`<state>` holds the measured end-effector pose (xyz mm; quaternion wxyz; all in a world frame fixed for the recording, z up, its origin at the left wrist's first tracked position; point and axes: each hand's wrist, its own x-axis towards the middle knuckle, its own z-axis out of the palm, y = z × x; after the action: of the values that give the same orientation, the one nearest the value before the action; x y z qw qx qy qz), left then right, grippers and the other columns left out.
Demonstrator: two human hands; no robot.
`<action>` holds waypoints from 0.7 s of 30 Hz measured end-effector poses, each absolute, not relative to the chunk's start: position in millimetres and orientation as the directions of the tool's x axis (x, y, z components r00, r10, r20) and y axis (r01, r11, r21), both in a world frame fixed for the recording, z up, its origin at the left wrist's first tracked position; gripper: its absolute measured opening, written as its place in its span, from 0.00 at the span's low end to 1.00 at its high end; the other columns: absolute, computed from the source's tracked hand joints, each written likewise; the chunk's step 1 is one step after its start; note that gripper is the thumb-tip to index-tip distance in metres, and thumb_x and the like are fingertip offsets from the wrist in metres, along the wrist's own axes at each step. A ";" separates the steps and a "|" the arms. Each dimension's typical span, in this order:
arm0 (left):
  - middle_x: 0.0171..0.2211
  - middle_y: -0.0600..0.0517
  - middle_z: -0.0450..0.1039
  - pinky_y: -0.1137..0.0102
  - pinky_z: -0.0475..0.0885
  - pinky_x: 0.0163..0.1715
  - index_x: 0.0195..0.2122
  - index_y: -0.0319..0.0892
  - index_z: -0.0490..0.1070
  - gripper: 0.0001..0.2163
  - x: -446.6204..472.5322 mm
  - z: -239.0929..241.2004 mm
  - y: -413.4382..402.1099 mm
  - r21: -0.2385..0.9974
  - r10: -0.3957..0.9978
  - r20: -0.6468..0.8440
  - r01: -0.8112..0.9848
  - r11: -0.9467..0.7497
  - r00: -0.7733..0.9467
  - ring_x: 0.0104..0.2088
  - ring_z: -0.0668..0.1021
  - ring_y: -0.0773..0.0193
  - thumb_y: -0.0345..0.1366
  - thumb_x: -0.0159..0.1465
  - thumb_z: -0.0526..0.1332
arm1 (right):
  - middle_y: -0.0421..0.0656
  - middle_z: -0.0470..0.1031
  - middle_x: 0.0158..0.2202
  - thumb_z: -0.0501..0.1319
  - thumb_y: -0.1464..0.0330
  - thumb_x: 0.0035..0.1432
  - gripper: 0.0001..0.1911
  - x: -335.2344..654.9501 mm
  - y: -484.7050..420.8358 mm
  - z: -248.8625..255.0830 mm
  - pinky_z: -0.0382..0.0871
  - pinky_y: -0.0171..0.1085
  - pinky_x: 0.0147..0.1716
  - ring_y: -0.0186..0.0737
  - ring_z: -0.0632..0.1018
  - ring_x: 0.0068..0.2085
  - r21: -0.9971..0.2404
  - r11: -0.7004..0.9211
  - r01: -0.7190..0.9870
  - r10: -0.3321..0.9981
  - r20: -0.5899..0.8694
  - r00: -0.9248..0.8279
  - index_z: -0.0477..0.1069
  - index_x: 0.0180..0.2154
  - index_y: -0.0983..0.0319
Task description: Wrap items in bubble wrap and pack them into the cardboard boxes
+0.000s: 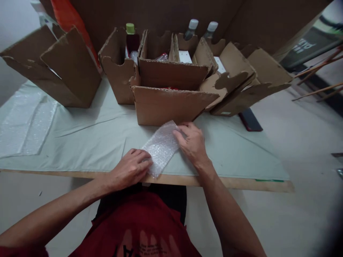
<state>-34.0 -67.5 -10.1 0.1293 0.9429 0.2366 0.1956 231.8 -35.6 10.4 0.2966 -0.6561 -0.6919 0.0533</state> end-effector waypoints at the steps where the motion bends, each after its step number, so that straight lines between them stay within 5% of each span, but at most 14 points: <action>1: 0.49 0.42 0.77 0.57 0.74 0.45 0.49 0.40 0.72 0.09 -34.7 -10.2 -67.2 0.352 0.498 0.315 0.387 -0.852 0.808 0.49 0.79 0.52 0.27 0.69 0.57 | 0.47 0.79 0.46 0.57 0.63 0.68 0.14 230.4 -39.8 10.9 0.68 0.49 0.48 0.51 0.78 0.48 -0.459 0.138 0.878 0.926 0.375 0.051 0.81 0.42 0.57; 7: 0.45 0.43 0.79 0.56 0.76 0.44 0.44 0.39 0.73 0.07 -38.6 -12.1 -67.0 0.408 0.530 0.347 0.384 -0.828 0.774 0.48 0.80 0.53 0.27 0.70 0.57 | 0.49 0.78 0.48 0.58 0.62 0.67 0.12 226.9 -59.0 22.9 0.65 0.49 0.46 0.51 0.76 0.45 -0.340 0.095 0.935 0.861 0.500 0.095 0.79 0.37 0.58; 11: 0.45 0.42 0.78 0.55 0.77 0.45 0.41 0.39 0.74 0.06 -35.9 -12.1 -67.2 0.415 0.532 0.362 0.379 -0.827 0.765 0.49 0.79 0.51 0.26 0.68 0.57 | 0.43 0.78 0.33 0.58 0.62 0.65 0.09 229.3 -56.9 20.6 0.64 0.40 0.36 0.43 0.76 0.33 -0.463 0.023 0.886 0.965 0.241 0.101 0.75 0.36 0.58; 14: 0.48 0.40 0.78 0.53 0.76 0.46 0.39 0.39 0.74 0.06 -36.1 -11.2 -67.9 0.418 0.527 0.362 0.371 -0.829 0.769 0.52 0.78 0.48 0.26 0.66 0.58 | 0.41 0.78 0.27 0.60 0.63 0.62 0.08 231.9 -48.7 6.8 0.60 0.38 0.30 0.42 0.75 0.28 -0.437 -0.069 0.897 0.993 0.060 0.106 0.75 0.34 0.57; 18: 0.56 0.41 0.77 0.49 0.72 0.51 0.36 0.40 0.73 0.05 -38.4 -12.3 -70.0 0.374 0.497 0.312 0.376 -0.848 0.810 0.58 0.76 0.45 0.25 0.64 0.59 | 0.46 0.81 0.32 0.60 0.62 0.63 0.09 233.2 -43.8 -9.7 0.60 0.39 0.30 0.47 0.78 0.32 -0.398 -0.111 0.911 0.982 0.096 0.162 0.77 0.35 0.59; 21: 0.53 0.43 0.79 0.50 0.71 0.51 0.36 0.41 0.74 0.06 -37.9 -12.9 -72.3 0.368 0.494 0.322 0.374 -0.851 0.808 0.55 0.78 0.48 0.25 0.65 0.59 | 0.47 0.82 0.35 0.59 0.62 0.64 0.11 234.4 -46.4 -12.1 0.63 0.40 0.33 0.48 0.80 0.36 -0.403 -0.113 0.908 0.975 0.130 0.179 0.78 0.39 0.59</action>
<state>-37.9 -72.3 -12.9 0.1447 0.9396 0.2310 0.2068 234.4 -46.4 -12.1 0.2002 -0.7413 -0.6351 0.0840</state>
